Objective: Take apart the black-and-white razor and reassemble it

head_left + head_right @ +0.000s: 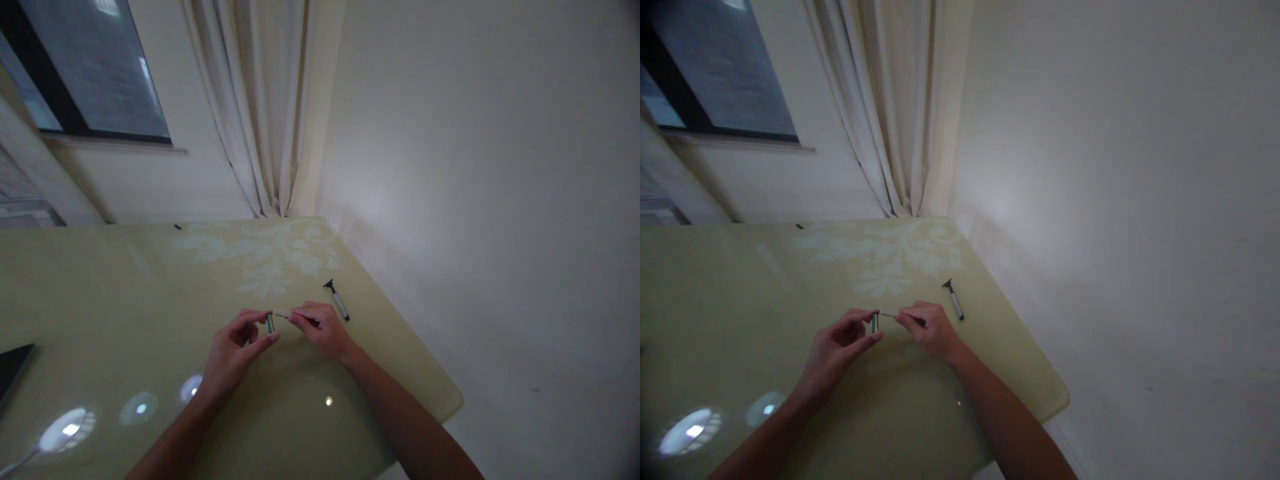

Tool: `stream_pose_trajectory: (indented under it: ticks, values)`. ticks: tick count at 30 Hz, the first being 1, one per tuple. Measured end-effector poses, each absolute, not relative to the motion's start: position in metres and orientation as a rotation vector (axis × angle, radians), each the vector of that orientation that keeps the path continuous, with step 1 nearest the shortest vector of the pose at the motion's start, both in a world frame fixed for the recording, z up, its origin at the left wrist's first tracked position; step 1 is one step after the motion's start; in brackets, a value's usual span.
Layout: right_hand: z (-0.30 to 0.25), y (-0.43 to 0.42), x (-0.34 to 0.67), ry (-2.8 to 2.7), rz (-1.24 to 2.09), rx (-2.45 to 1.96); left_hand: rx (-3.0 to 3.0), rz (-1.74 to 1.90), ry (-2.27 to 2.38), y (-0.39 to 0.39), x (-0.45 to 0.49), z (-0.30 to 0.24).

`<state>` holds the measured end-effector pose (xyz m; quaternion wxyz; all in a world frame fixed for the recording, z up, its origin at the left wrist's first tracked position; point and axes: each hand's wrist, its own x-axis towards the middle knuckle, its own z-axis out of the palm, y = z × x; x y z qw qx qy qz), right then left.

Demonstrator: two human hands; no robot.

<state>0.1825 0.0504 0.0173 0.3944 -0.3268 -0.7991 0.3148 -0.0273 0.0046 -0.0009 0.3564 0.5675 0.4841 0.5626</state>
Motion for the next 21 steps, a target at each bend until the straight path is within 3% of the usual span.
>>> stream_pose_trajectory:
  ticks: [21]
  values:
    - [0.016, 0.0512, 0.1813, -2.0, 0.842, -0.799, 1.479, 1.441, 1.263, 0.0047, -0.0287, -0.0046]
